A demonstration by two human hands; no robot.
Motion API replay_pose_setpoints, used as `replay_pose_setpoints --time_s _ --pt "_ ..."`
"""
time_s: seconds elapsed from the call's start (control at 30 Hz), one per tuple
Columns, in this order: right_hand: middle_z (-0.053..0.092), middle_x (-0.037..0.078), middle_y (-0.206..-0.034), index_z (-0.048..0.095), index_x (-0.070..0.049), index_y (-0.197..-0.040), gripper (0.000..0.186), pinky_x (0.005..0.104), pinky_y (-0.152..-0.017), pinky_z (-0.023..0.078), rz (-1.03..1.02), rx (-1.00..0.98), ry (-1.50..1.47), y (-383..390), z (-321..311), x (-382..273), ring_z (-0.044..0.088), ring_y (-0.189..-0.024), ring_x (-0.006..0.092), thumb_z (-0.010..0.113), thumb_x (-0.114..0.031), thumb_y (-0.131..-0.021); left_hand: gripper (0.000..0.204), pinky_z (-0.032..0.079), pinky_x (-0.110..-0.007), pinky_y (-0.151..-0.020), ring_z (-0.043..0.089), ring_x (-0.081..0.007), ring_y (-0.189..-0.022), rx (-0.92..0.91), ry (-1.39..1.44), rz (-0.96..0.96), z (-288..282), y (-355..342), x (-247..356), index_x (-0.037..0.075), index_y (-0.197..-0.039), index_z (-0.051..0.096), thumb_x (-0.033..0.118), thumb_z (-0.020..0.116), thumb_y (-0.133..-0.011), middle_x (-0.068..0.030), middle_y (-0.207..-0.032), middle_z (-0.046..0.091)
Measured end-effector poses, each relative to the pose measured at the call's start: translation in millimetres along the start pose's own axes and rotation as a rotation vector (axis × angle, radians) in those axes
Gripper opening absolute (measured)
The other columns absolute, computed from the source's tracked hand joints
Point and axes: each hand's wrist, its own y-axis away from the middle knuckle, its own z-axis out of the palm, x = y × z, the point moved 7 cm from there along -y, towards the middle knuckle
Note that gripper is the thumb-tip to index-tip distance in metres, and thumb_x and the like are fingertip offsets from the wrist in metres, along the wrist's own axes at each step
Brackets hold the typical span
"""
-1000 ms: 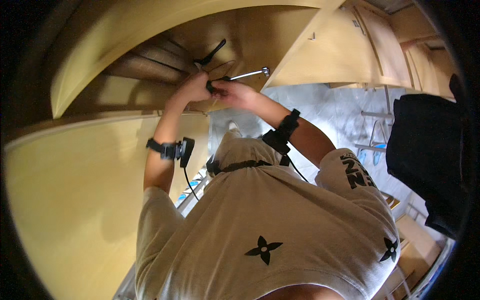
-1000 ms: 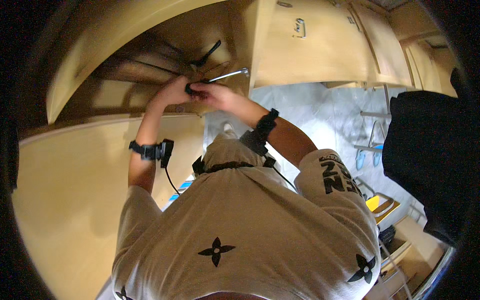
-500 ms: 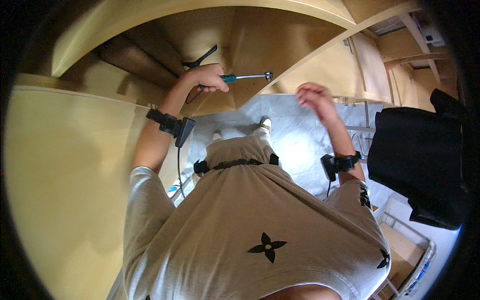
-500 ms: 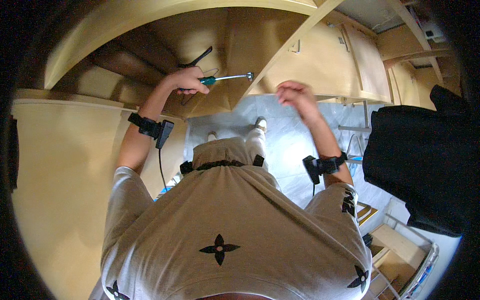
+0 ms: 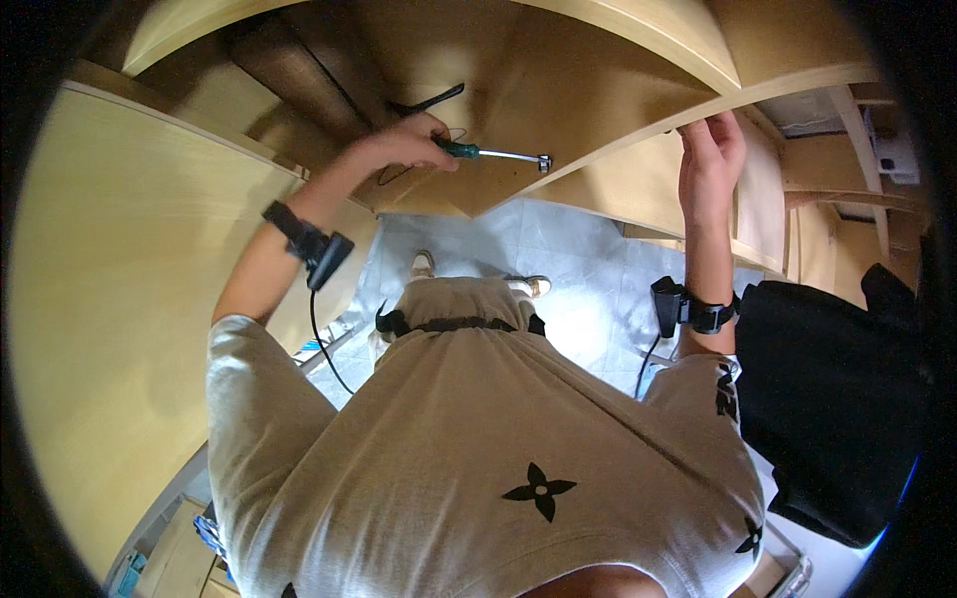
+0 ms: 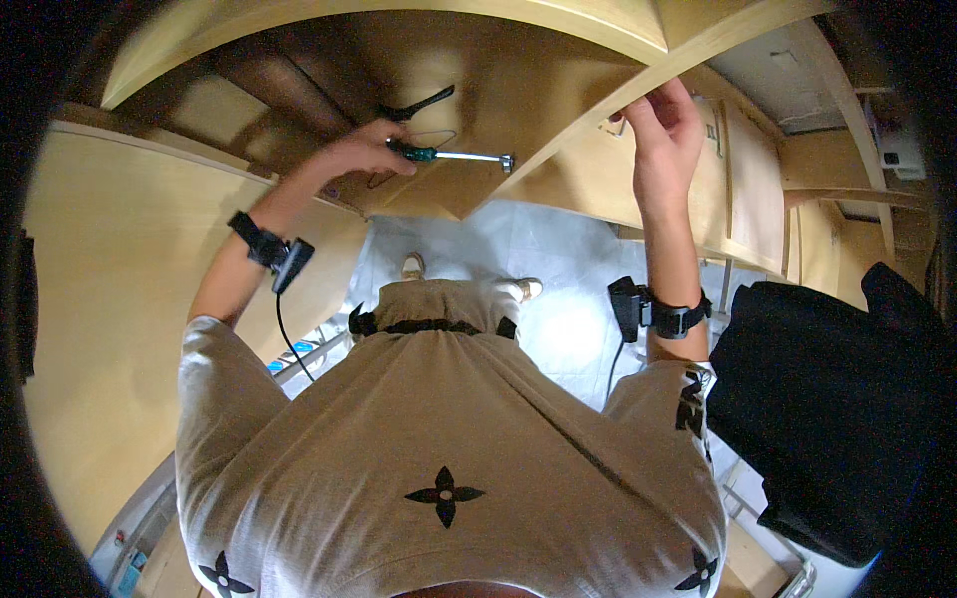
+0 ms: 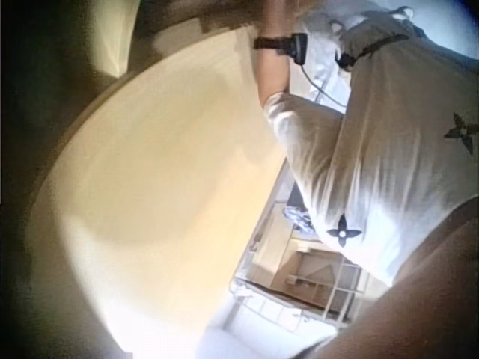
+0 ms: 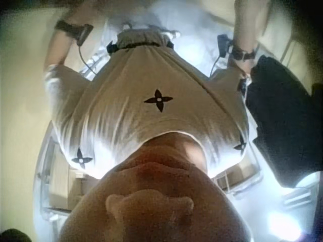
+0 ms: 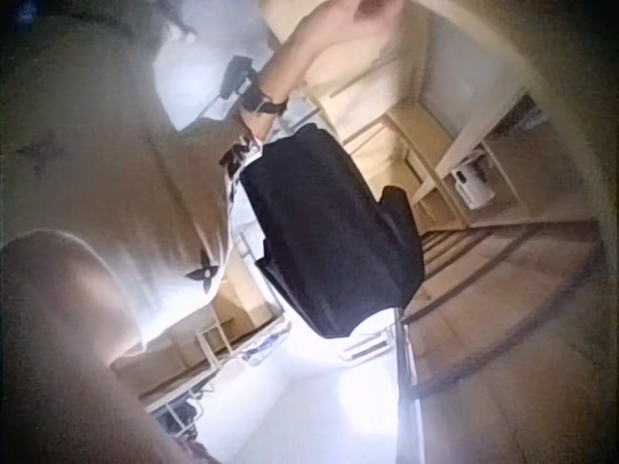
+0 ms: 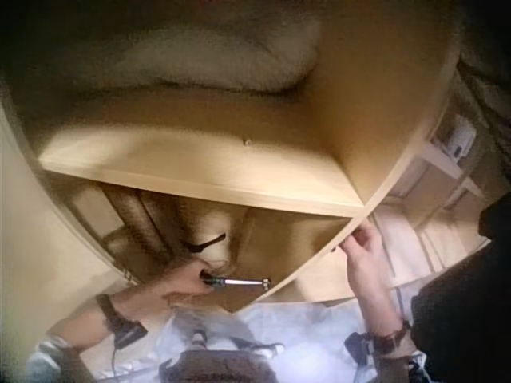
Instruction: The person uses a screwdriver to tighten screws on a wooden cabinet door and then on a metal ladder frame.
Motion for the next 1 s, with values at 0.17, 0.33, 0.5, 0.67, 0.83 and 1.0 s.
replay_pose_setpoints --time_s 0.17,0.33,0.5,0.67,0.83,1.0 --pt "0.06 0.006 -0.081 0.058 0.005 -0.096 0.015 0.0255 -0.064 0.044 0.048 0.045 -0.205 9.2 2.9 13.6 0.055 -0.07 0.0134 0.052 -0.001 -0.083 0.021 0.025 -0.019 -0.036 0.041 -0.0034 -0.05 -0.621 0.78 -0.495 30.5 -5.8 -48.4 0.004 -0.084 0.06 0.02 0.07 -0.075 0.0022 -0.06 0.05" --pt "0.058 0.007 -0.081 0.053 0.006 -0.103 0.024 0.0254 -0.066 0.044 0.073 0.014 -0.156 19.6 -0.4 23.4 0.054 -0.07 0.0138 0.051 0.0 -0.08 0.015 0.037 -0.023 -0.035 0.05 -0.0101 -0.047 -0.767 0.301 -0.603 43.8 -7.2 -48.5 0.003 -0.077 0.062 0.018 0.066 -0.074 -0.0037 -0.059 0.055" --pt "0.05 0.011 -0.106 0.033 0.0 -0.122 0.057 0.028 -0.071 0.045 -0.05 -0.144 0.03 20.0 29.9 14.8 0.053 -0.086 0.0161 0.06 -0.003 -0.072 0.031 0.048 -0.043 -0.065 0.062 -0.0338 -0.07 0.199 -0.77 -0.031 0.9 1.4 23.3 0.011 -0.091 0.068 0.03 0.071 -0.067 -0.0169 -0.073 0.064" --pt "0.053 0.002 -0.065 0.055 0.001 -0.072 0.005 0.0275 -0.057 0.044 -0.038 -0.081 0.386 -2.0 38.9 20.2 0.051 -0.06 0.0129 0.06 -0.001 -0.071 0.026 0.044 -0.032 -0.043 0.053 -0.0171 -0.046 -0.447 0.04 -0.299 14.6 -16.3 -9.4 0.002 -0.071 0.059 0.024 0.073 -0.069 -0.0065 -0.057 0.057" --pt "0.057 0.007 -0.088 0.056 0.005 -0.092 0.019 0.0283 -0.075 0.044 0.124 -0.116 0.381 6.3 36.2 38.2 0.053 -0.081 0.0159 0.056 -0.003 -0.075 0.025 0.034 -0.027 -0.034 0.043 -0.0101 -0.038 -0.883 0.332 -0.576 44.7 -11.9 -20.1 0.008 -0.06 0.053 0.021 0.066 -0.076 -0.0012 -0.051 0.05" --pt "0.051 0.004 -0.079 0.053 0.003 -0.084 0.012 0.0262 -0.066 0.041 -0.058 -0.048 0.225 5.6 44.7 35.6 0.047 -0.071 0.0136 0.053 0.0 -0.072 0.017 0.044 -0.034 -0.044 0.056 -0.0203 -0.049 -0.372 -0.4 -0.152 16.9 -25.6 7.3 0.005 -0.066 0.061 0.021 0.066 -0.071 -0.0104 -0.058 0.058"
